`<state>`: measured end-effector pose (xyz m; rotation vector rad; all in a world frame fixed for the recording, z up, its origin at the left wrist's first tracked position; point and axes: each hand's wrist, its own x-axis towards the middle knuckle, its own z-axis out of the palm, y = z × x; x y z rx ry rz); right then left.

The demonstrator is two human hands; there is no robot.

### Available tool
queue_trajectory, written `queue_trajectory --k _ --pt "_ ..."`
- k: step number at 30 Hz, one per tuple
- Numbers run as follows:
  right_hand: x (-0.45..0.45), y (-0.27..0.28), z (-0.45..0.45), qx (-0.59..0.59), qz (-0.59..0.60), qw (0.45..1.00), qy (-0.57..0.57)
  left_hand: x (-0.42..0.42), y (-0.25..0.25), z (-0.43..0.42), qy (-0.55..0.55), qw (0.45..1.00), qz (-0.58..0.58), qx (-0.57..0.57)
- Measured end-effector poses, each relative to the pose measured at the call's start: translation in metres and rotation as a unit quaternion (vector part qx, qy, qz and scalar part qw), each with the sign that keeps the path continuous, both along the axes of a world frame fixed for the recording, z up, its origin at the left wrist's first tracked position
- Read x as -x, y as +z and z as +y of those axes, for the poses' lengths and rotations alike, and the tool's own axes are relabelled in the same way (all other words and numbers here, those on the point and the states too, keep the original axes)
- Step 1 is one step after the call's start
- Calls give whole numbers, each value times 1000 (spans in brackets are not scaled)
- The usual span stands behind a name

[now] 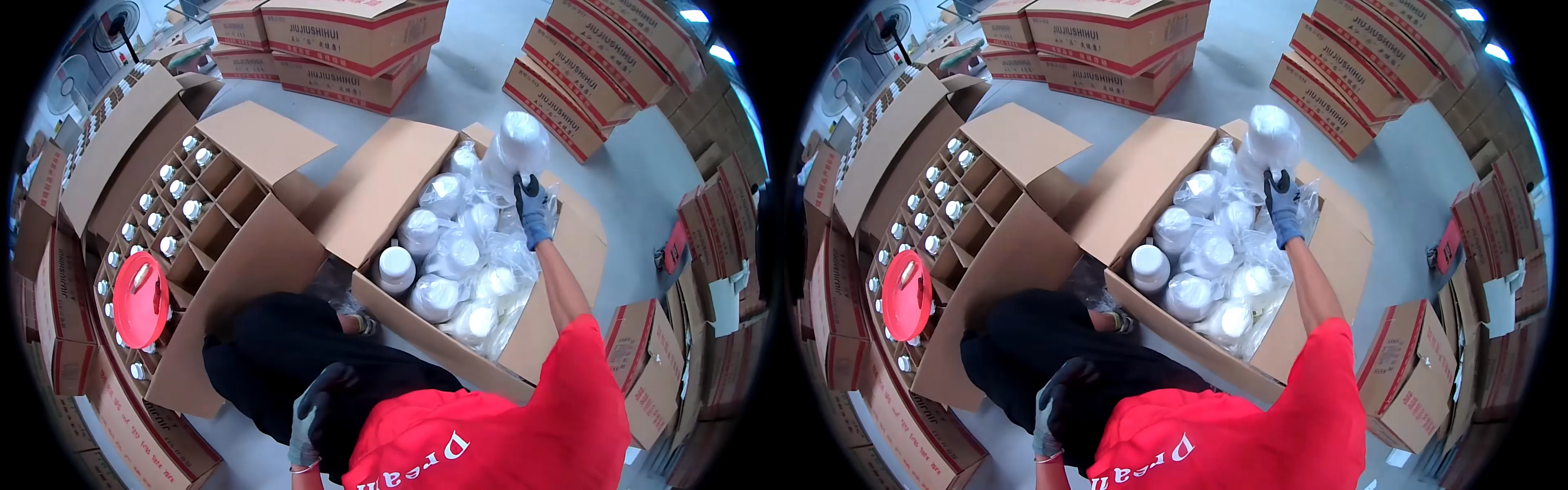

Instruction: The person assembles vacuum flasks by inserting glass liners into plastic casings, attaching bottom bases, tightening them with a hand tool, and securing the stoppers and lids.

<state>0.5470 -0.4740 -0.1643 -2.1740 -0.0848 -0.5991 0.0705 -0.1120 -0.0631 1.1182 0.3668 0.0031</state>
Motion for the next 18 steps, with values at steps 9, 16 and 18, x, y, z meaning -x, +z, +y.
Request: queue_trajectory --k 9,16,18 --pt "-22 -116 8 28 288 953 -91 4 -33 7 96 992 36 78" --pt "-60 -177 -34 76 319 937 -118 11 -54 11 118 982 55 136" --pt "-54 -180 -45 47 391 915 -91 9 -49 11 127 980 61 140"
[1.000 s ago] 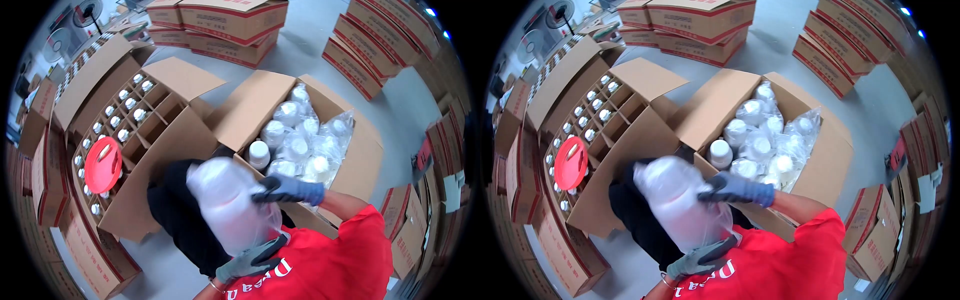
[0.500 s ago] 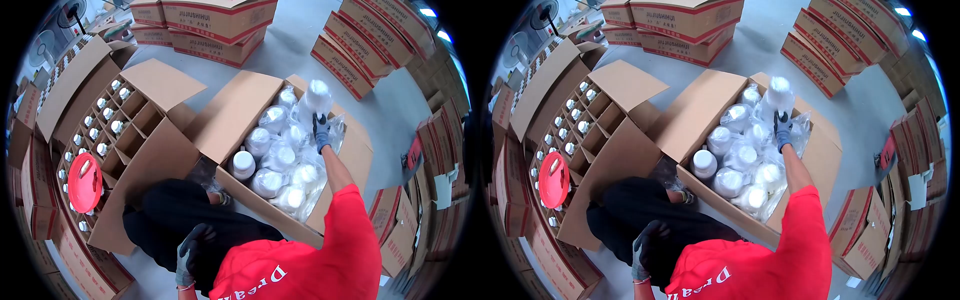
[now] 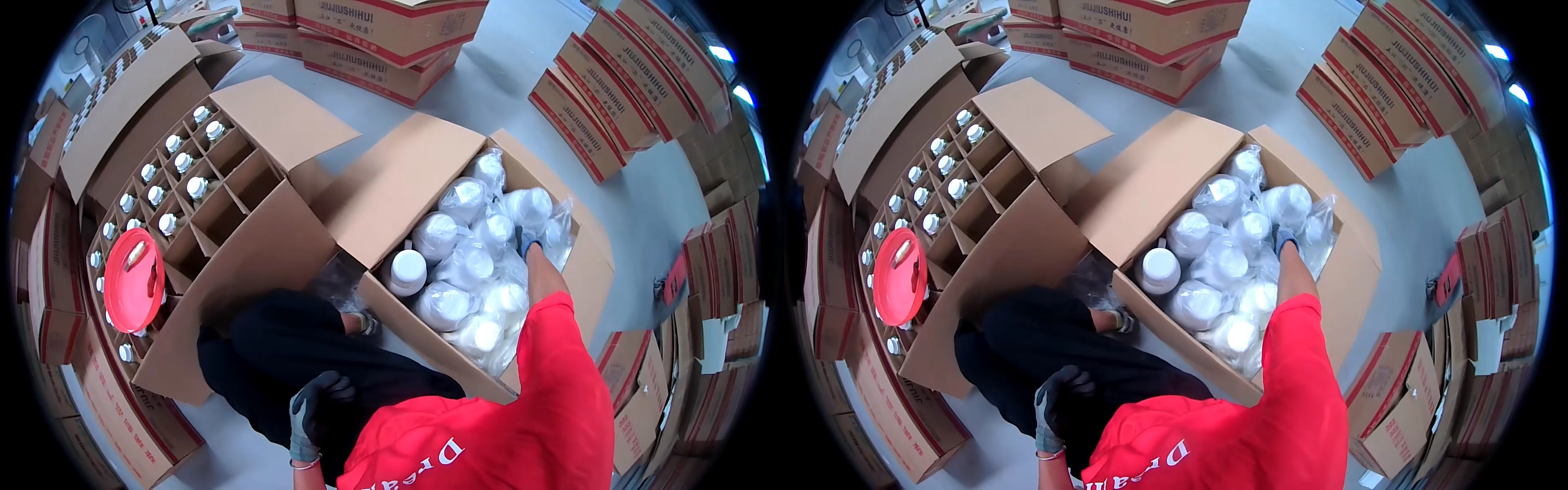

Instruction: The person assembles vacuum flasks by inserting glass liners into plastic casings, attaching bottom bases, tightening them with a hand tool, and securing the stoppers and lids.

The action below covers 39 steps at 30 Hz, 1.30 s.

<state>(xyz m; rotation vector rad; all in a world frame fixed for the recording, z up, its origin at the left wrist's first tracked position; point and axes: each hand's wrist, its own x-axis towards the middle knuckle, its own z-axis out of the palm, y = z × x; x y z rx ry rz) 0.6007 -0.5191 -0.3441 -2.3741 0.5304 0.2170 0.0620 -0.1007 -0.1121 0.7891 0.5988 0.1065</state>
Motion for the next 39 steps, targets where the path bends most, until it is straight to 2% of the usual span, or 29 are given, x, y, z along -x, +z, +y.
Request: queue_trajectory --k 3,6,7,8,10,12,14,16,19,20,22,24,26,27,29,30,32,33,36,38,39 --pt "-7 -14 -33 -48 130 987 79 2 -2 1 -6 1000 12 2" --pt "13 47 2 -62 131 989 -26 2 -3 4 -15 1000 3 -5" --pt "6 39 6 90 -29 994 62 2 -3 4 -26 1000 -4 -9" --pt "5 29 11 233 -187 942 150 0 -2 6 -35 999 -10 -15" --pt "55 116 78 314 -285 871 249 0 -3 8 -47 999 -15 -21" --pt "92 139 131 45 -228 913 335 0 -4 8 -54 998 -12 -18" --pt "125 119 173 23 -182 829 528 -1 -1 8 -64 997 -19 -31" --pt "139 74 208 46 -177 812 554 -2 3 8 -81 995 -25 -52" --pt "115 25 231 114 -216 690 682 0 13 5 -92 992 -23 -81" --pt "104 27 233 82 -157 694 697 4 14 3 -87 993 -20 -82" --pt "96 45 239 205 63 720 660 6 12 -1 -80 993 -26 -80" --pt "104 52 250 293 29 682 670 6 7 -1 -67 993 -51 -83" --pt "108 28 257 385 -22 640 665 2 14 -3 -60 991 -90 -80" --pt "91 -10 259 395 -6 589 705 3 10 -3 -69 990 -88 -84" --pt "108 33 269 384 11 622 683 0 12 1 -88 988 -91 -94" --pt "95 -2 264 369 -25 595 714 -1 18 1 -97 986 -94 -99" --pt "109 17 264 418 -56 543 726 1 19 2 -110 983 -102 -108" --pt "107 10 260 405 -73 528 743 2 17 3 -112 981 -108 -112" --pt "106 45 240 274 -114 609 736 2 25 0 -108 984 -121 -72" --pt "84 72 227 189 -114 554 802 -1 34 0 -106 985 -124 -59" --pt "100 140 226 144 4 601 786 -5 38 1 -107 984 -125 -70"
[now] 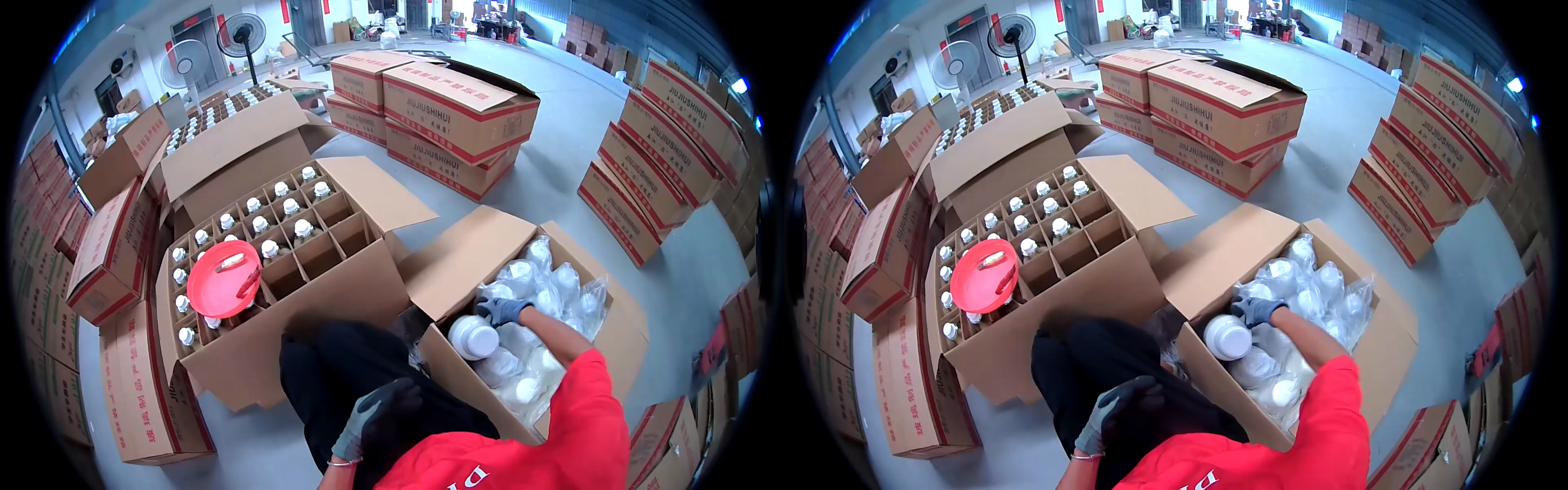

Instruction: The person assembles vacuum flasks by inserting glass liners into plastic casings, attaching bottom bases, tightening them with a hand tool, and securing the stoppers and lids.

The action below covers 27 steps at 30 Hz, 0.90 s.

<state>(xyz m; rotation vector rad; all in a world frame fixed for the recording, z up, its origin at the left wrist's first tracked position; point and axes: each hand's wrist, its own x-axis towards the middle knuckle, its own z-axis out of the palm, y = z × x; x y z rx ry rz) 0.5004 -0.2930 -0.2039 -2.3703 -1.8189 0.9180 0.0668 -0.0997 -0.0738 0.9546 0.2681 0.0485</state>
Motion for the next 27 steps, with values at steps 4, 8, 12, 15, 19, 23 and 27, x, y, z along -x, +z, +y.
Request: queue_trajectory --k 4,8,12,15,19,23,27 --pt "30 95 -27 -139 118 973 -143 -34 -2 7 4 995 -57 82" --pt "87 180 -31 -312 140 923 -177 -79 -33 26 97 984 -130 -80" --pt "169 212 26 -500 230 822 -146 -98 -24 61 291 934 -204 -31" --pt "227 179 76 -566 220 793 -42 -71 -25 105 315 909 -217 166" --pt "249 112 99 -406 173 888 133 -4 7 104 398 890 -202 -91" --pt "250 153 111 -421 364 827 -74 21 -21 64 376 814 -150 -417" --pt "280 176 148 -489 171 843 143 7 -19 64 438 853 -10 -284"
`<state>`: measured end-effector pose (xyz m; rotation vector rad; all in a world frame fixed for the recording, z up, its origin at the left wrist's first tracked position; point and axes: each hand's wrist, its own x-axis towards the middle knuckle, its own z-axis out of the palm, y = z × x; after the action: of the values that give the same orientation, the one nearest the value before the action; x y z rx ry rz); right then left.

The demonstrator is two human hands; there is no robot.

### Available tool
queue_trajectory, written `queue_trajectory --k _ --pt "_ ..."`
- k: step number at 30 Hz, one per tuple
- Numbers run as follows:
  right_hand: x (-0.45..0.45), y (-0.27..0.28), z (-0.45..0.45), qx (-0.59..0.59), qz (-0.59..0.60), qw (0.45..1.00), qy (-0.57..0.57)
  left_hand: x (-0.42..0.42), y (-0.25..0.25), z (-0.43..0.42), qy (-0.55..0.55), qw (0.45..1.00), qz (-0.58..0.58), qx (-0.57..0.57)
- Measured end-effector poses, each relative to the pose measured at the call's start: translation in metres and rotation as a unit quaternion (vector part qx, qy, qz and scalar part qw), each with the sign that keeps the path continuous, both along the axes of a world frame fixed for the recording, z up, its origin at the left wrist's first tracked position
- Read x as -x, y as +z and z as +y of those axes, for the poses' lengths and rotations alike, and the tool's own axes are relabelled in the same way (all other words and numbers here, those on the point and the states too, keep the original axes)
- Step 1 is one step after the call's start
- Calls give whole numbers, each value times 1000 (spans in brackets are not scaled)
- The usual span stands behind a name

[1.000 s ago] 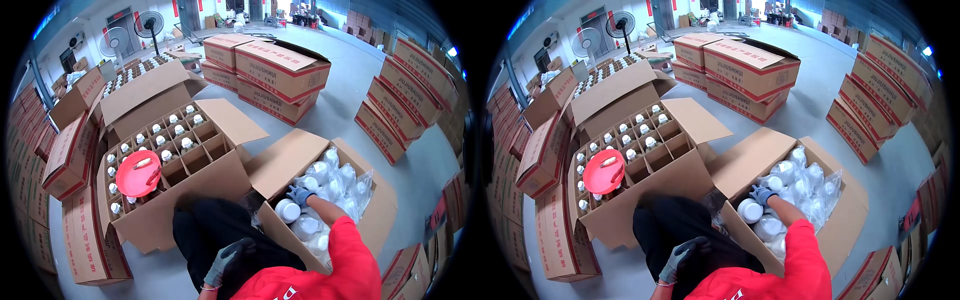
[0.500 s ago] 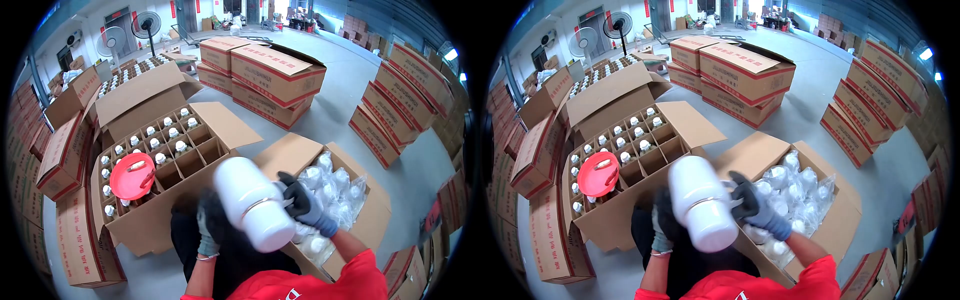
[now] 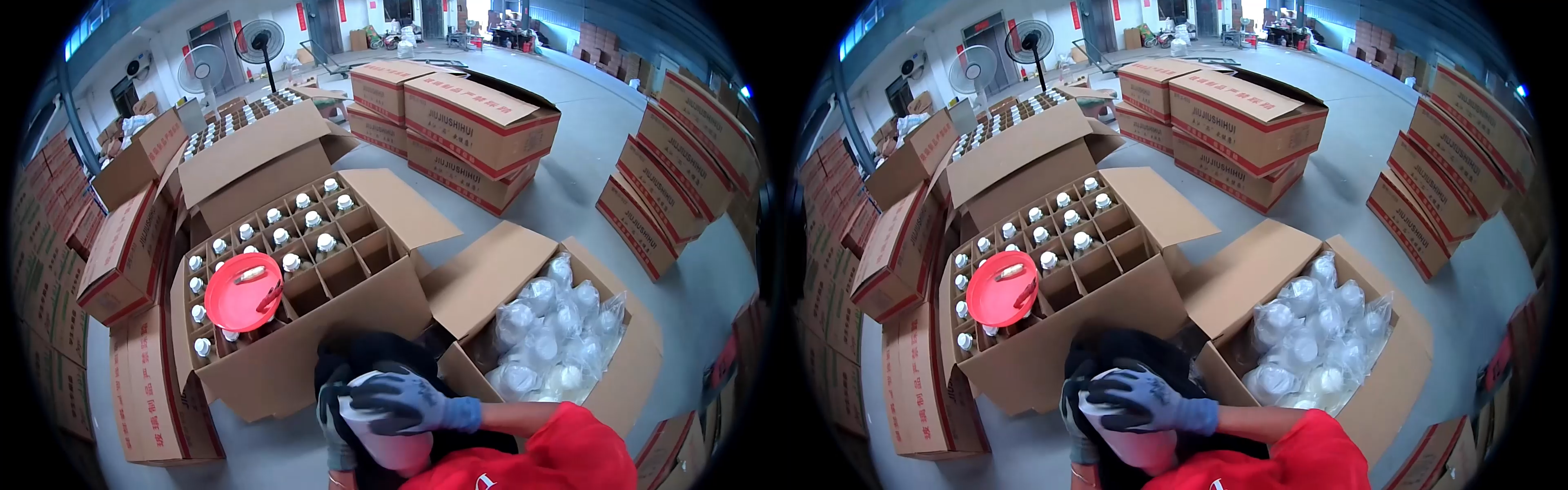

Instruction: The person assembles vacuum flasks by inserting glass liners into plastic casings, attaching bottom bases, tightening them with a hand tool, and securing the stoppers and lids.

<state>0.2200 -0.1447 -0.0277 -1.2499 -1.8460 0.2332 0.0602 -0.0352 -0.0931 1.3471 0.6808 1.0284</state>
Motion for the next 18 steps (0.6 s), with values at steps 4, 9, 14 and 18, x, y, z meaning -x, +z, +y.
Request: queue_trajectory --k 4,9,14,18 --pt "-28 -15 23 3 92 987 130 23 34 7 -78 981 107 -139" --pt "-62 -39 13 -14 59 996 58 31 54 -5 -7 1000 -4 24" --pt "-81 -6 1 61 -1 998 -8 53 17 7 -94 993 29 -60" --pt "-50 18 -2 66 119 991 14 50 47 -11 -74 995 -23 65"
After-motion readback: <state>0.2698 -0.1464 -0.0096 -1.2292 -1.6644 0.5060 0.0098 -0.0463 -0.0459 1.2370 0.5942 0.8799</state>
